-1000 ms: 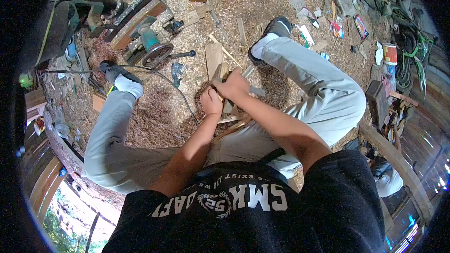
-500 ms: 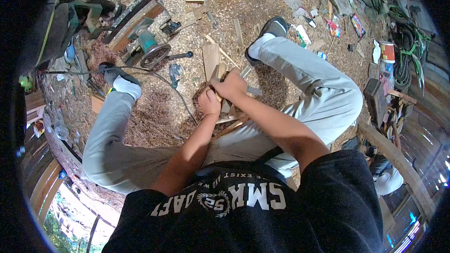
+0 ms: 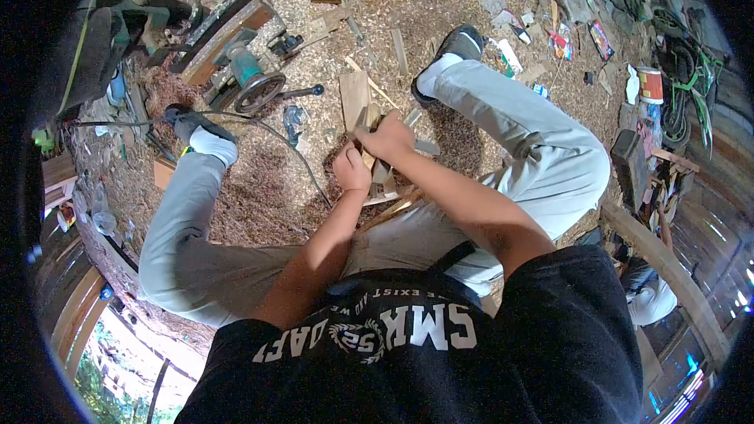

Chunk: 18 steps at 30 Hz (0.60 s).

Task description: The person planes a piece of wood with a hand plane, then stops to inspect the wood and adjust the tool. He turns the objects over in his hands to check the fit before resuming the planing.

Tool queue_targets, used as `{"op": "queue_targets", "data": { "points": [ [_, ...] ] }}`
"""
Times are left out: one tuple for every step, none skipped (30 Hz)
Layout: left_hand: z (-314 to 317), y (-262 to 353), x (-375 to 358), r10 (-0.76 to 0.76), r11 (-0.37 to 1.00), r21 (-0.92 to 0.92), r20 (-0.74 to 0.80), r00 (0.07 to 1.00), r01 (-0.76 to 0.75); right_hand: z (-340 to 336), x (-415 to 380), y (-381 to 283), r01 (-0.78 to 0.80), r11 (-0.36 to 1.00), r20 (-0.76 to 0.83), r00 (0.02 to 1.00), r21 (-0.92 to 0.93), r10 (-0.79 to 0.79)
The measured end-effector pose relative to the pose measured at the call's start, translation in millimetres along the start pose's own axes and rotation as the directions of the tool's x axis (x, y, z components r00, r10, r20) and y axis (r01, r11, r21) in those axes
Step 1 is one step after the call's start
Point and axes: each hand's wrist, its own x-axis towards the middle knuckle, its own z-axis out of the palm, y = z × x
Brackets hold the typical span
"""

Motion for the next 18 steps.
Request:
{"op": "queue_targets", "data": {
  "points": [
    [0.1,-1.0,0.1,-0.010,1.000,-0.004,0.021,1.000,0.010,-0.2,-3.5,-0.6,-0.006,1.000,-0.009,1.000,-0.019,0.006],
    [0.4,-1.4,1.0,-0.018,1.000,-0.009,0.041,0.999,0.019,-1.6,-4.7,-2.4,-0.011,0.999,-0.020,1.000,-0.037,0.010],
    [2.2,-3.4,2.3,-0.020,1.000,-0.008,0.040,0.999,0.021,-2.6,-2.9,-4.0,-0.010,0.999,-0.018,1.000,-0.038,0.010],
    [3.6,-5.7,3.4,-0.007,1.000,-0.013,0.038,0.999,0.008,-3.1,-1.0,-5.9,-0.011,0.999,-0.020,1.000,-0.031,0.011],
    [4.0,-8.3,2.4,0.005,1.000,-0.016,0.040,0.999,-0.004,-2.9,-0.8,-7.0,-0.015,1.000,-0.022,1.000,-0.022,0.015],
    [2.8,-8.1,-0.5,0.003,1.000,-0.014,0.046,0.999,-0.002,-0.1,0.6,-4.7,-0.022,1.000,-0.019,1.000,-0.021,0.021],
    [2.1,-6.1,-1.3,0.004,1.000,-0.019,0.032,0.999,-0.004,0.5,3.7,-4.7,-0.027,0.999,-0.018,0.999,-0.032,0.027],
    [3.1,-1.9,1.6,0.011,1.000,-0.029,0.011,1.000,-0.011,-2.2,9.7,-6.8,-0.027,0.999,-0.023,0.999,-0.044,0.026],
    [3.7,0.6,0.7,0.020,0.999,-0.035,0.010,1.000,-0.020,1.9,19.5,-1.5,-0.024,0.999,-0.034,0.999,-0.043,0.022],
    [4.4,0.7,-1.3,0.023,0.999,-0.034,0.003,1.000,-0.023,10.3,33.2,6.3,-0.018,1.000,-0.042,0.999,-0.022,0.017],
    [5.2,1.8,0.0,0.028,0.999,-0.032,-0.007,1.000,-0.028,11.7,45.4,7.4,-0.008,1.000,-0.051,0.999,0.000,0.008],
    [4.8,2.1,0.7,-0.004,1.000,-0.015,0.014,1.000,0.004,7.5,51.5,3.3,-0.003,1.000,-0.058,0.998,0.004,0.003],
    [6.2,1.4,1.1,-0.003,1.000,-0.014,0.016,1.000,0.003,5.9,54.6,2.3,-0.019,1.000,-0.035,0.999,-0.006,0.019],
    [7.1,-0.6,1.8,-0.007,1.000,-0.017,0.018,1.000,0.008,8.3,53.6,2.6,-0.035,0.999,-0.007,0.999,-0.016,0.035],
    [7.1,-3.0,1.8,-0.012,1.000,-0.020,0.020,1.000,0.012,11.3,50.9,4.9,-0.037,0.999,-0.002,0.999,-0.013,0.037],
    [7.4,-4.4,0.4,0.034,0.999,-0.019,-0.023,0.999,-0.034,11.9,48.8,7.8,-0.009,1.000,-0.012,1.000,0.015,0.010],
    [8.2,-5.3,0.8,0.034,0.999,-0.019,-0.022,0.999,-0.034,12.1,48.1,9.4,0.019,0.999,-0.027,0.999,0.042,-0.018],
    [10.1,-4.2,1.7,0.012,1.000,-0.011,-0.046,0.999,-0.012,9.4,40.7,7.1,0.016,0.999,-0.017,1.000,0.030,-0.016]
  ]
}}
